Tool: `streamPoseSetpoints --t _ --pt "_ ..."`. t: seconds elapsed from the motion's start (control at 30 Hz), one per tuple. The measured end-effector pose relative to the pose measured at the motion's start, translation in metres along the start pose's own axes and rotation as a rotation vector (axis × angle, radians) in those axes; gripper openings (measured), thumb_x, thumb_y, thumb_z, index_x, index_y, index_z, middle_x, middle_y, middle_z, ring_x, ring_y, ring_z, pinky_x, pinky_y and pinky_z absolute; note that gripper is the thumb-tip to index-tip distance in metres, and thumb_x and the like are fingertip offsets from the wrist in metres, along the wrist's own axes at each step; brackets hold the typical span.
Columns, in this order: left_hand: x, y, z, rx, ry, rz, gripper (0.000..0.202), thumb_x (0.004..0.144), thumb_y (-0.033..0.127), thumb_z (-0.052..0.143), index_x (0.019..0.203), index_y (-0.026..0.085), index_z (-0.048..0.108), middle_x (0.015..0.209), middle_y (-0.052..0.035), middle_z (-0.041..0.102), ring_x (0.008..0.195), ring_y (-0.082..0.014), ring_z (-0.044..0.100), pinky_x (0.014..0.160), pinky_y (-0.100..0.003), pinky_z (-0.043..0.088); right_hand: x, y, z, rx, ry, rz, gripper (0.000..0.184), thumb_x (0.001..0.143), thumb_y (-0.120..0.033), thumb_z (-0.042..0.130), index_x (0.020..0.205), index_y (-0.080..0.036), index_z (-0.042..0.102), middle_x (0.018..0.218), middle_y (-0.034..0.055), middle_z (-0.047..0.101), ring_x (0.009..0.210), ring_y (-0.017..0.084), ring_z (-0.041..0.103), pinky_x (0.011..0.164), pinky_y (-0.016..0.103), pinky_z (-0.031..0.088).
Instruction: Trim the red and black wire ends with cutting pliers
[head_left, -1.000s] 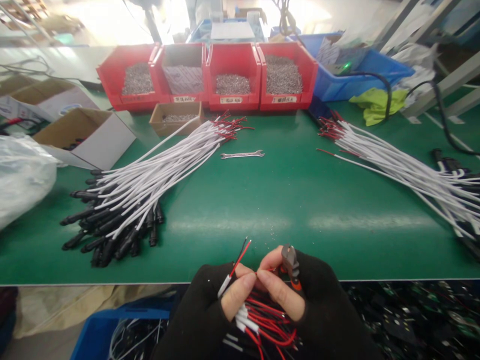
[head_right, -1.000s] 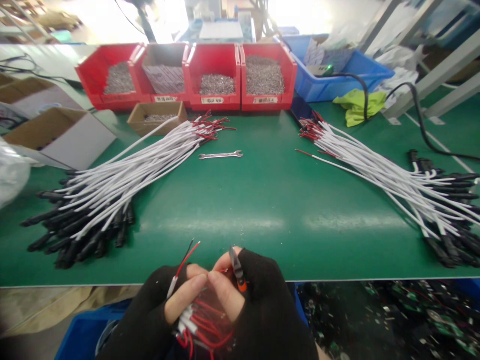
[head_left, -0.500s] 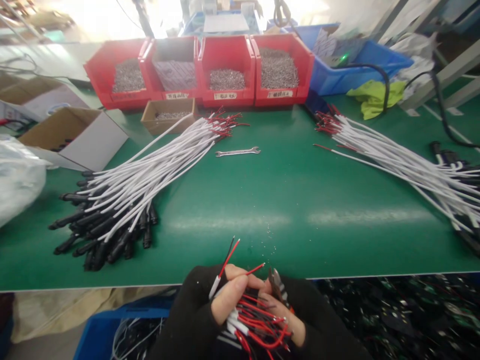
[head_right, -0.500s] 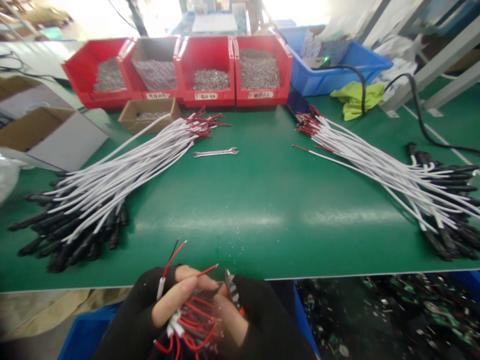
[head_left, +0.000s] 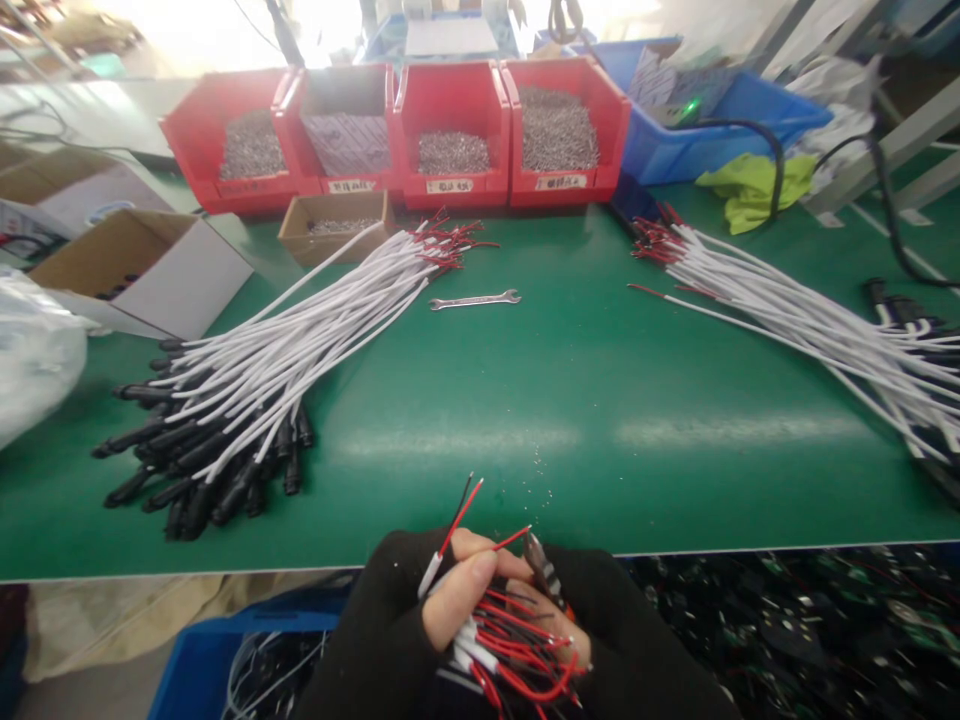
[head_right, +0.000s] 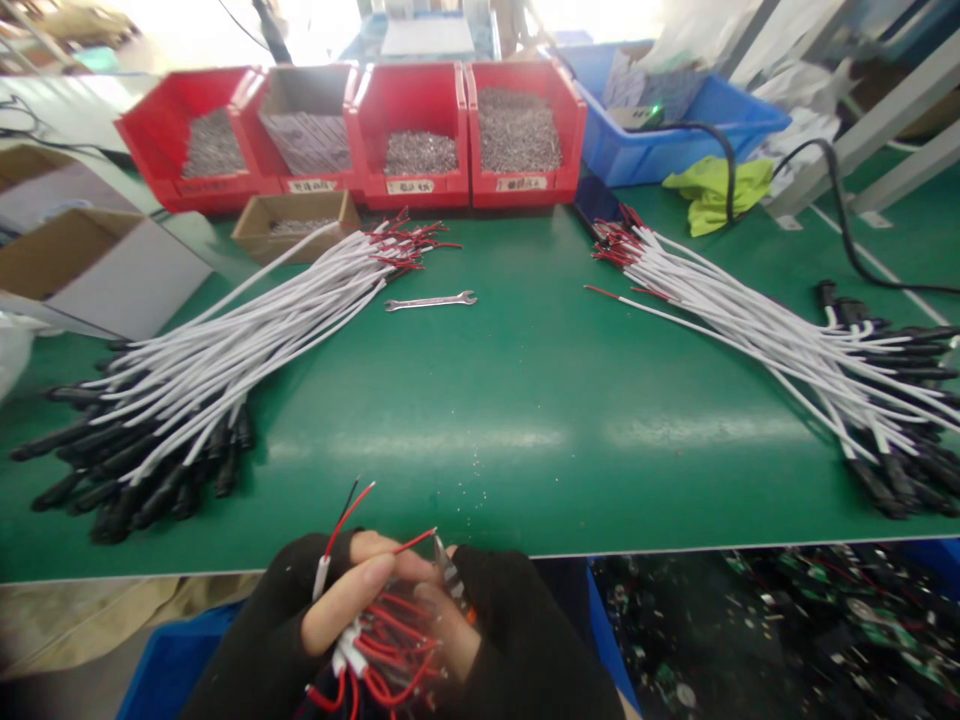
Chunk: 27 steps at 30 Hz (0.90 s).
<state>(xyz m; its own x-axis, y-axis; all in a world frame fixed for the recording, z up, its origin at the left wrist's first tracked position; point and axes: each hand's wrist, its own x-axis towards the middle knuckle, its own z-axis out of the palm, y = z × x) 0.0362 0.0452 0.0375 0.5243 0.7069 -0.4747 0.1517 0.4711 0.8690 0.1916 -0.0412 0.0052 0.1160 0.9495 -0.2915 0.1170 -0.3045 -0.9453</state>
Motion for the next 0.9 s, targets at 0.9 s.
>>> streamPoseSetpoints --t 0.9 --pt "0.004 0.008 -0.002 0.233 0.051 0.076 0.025 0.088 0.041 0.069 0.089 0.023 0.085 0.075 -0.0052 0.082 0.078 -0.0275 0.078 0.068 -0.032 0.064 0.005 -0.010 -0.003 -0.014 0.054 -0.037 0.013 0.085 -0.021 0.074 0.093 -0.031 0.078 0.092 -0.0009 0.081 0.087 0.023 0.079 0.066 0.028 0.067"
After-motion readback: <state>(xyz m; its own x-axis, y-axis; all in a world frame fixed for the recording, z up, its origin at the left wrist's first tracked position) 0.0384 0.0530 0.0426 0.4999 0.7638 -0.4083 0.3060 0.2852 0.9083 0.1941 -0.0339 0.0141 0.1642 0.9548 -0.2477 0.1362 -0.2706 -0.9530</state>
